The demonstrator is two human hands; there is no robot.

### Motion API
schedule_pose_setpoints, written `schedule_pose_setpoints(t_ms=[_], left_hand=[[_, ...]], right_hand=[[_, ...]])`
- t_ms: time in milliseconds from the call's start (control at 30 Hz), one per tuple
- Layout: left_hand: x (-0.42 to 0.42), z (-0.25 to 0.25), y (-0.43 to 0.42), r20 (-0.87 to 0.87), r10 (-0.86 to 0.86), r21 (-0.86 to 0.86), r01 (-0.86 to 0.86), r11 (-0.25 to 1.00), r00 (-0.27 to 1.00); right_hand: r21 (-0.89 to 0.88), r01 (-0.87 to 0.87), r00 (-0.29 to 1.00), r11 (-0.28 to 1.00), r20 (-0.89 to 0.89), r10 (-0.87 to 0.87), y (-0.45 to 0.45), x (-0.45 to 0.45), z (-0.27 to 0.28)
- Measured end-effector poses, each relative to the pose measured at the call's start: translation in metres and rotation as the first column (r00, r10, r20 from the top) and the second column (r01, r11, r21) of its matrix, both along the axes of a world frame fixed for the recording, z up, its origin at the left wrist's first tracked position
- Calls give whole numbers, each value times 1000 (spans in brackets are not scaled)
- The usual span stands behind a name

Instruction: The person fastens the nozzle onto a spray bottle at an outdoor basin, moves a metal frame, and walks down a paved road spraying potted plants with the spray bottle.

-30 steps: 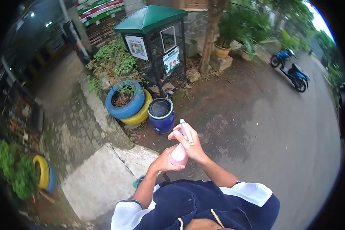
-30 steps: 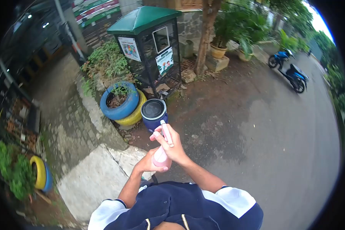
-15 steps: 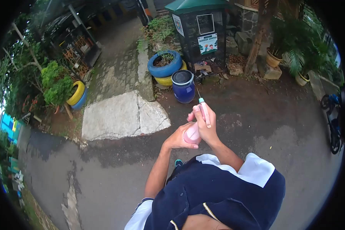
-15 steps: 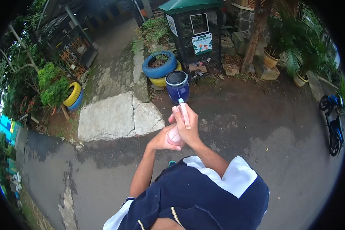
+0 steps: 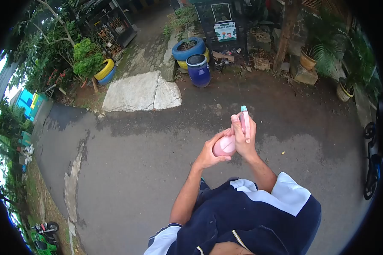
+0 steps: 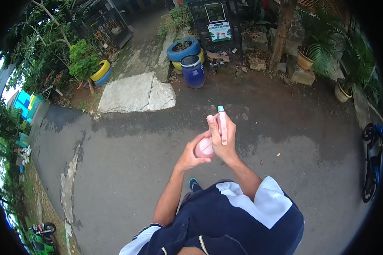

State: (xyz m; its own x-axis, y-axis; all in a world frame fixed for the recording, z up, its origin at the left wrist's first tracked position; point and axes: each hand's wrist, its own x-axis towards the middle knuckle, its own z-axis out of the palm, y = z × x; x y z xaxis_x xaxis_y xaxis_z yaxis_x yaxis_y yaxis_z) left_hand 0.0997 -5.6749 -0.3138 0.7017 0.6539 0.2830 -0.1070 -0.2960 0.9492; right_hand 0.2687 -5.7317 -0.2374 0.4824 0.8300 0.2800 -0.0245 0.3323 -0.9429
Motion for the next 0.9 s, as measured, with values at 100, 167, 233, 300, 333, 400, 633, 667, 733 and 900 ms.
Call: schedule_pose_setpoints(t_ms=[100,167,233,300,333,400,633,667,733,900], left_hand=[[49,-26,-121,-2,87,-26,-87,996,996],[86,-50,-197,1,86,-41,-86,995,996],[132,-42,-273,71,82,-96,-75,993,994],[178,-29,-342,88,30,-140,-18,990,996],[200,-23,-375,99,15,-156,0,988,995],[239,-9,-434,170,43,-112,-24,993,984],[343,-47,-645,144,81,-64,-73,995,986],[362,-48,-678,108,100,-53,-95,994,989],[406,-48,-745,147,175,-158,-152,976,973],[530,-21,-906,240,352,-126,-330,935,905]], right_hand=[[82,-70,994,994,85,63,-105,48,-12],[269,-92,951,959,309,4,-167,89,-13],[169,-151,971,974,209,114,-243,128,1],[2,-117,973,993,201,114,-319,172,30],[-78,-107,972,991,200,121,-355,192,43],[43,-89,972,995,223,77,-421,221,61],[246,-58,969,968,248,-5,-619,327,0],[178,-76,967,981,255,29,-653,348,-3],[158,-56,957,986,290,8,-708,385,3],[283,-77,968,956,251,4,-854,492,46]])
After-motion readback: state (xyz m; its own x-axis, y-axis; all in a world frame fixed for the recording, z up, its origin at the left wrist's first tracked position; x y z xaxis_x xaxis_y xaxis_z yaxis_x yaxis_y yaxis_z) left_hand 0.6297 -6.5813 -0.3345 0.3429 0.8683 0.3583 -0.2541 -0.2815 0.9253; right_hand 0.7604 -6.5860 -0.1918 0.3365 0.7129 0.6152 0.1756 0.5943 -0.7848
